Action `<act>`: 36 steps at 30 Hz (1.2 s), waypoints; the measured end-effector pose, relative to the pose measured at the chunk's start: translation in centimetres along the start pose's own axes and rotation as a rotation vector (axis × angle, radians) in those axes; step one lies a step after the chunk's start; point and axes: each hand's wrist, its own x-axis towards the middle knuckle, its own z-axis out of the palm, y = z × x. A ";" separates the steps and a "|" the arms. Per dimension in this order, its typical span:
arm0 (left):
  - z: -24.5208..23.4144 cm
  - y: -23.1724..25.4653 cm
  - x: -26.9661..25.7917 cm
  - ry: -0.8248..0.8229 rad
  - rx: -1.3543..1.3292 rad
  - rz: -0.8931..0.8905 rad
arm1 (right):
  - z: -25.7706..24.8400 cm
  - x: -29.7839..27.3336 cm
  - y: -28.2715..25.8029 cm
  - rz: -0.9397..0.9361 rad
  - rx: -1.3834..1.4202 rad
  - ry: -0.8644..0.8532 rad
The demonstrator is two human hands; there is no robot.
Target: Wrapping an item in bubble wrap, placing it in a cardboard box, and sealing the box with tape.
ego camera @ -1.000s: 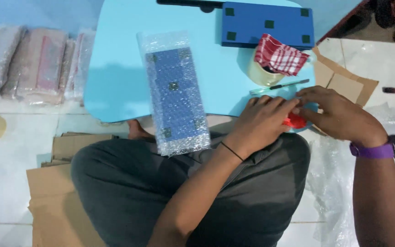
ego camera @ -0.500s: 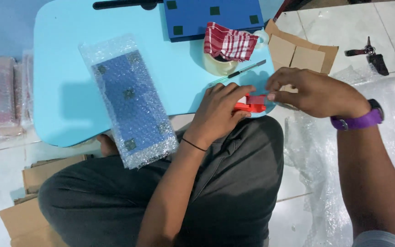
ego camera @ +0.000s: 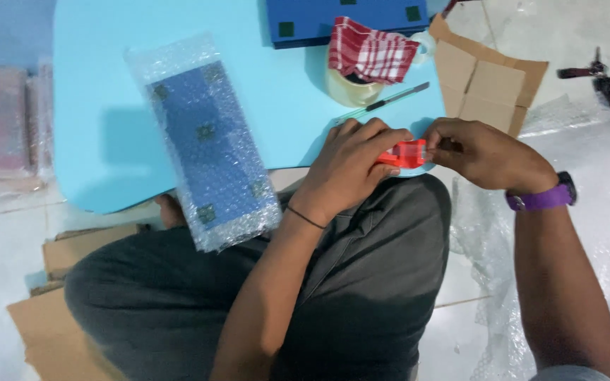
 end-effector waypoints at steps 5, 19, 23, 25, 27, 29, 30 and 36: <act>0.7 -0.7 0.1 0.021 -0.037 0.016 | 0.0 -1.9 1.0 0.035 -0.109 0.234; -20.5 -7.4 -12.5 0.528 0.271 0.090 | 0.0 -0.9 -3.8 -0.350 0.302 0.181; -18.8 -11.0 -14.1 0.377 0.283 -0.175 | 0.6 2.2 -17.6 -0.338 -0.218 0.089; -17.7 -11.3 -14.0 0.261 0.337 -0.393 | 1.8 4.7 -21.6 -0.357 -0.299 0.044; -17.4 -11.3 -13.7 0.291 0.415 -0.357 | 3.1 7.4 -25.0 -0.360 -0.396 -0.067; -17.5 -11.2 -13.9 0.300 0.403 -0.362 | 4.8 9.2 -26.9 -0.385 -0.396 -0.089; -17.5 -11.1 -13.9 0.304 0.402 -0.366 | 5.7 10.1 -27.9 -0.414 -0.384 -0.109; -17.0 -11.8 -13.7 0.334 0.437 -0.364 | 9.2 13.2 -30.1 -0.472 -0.380 -0.169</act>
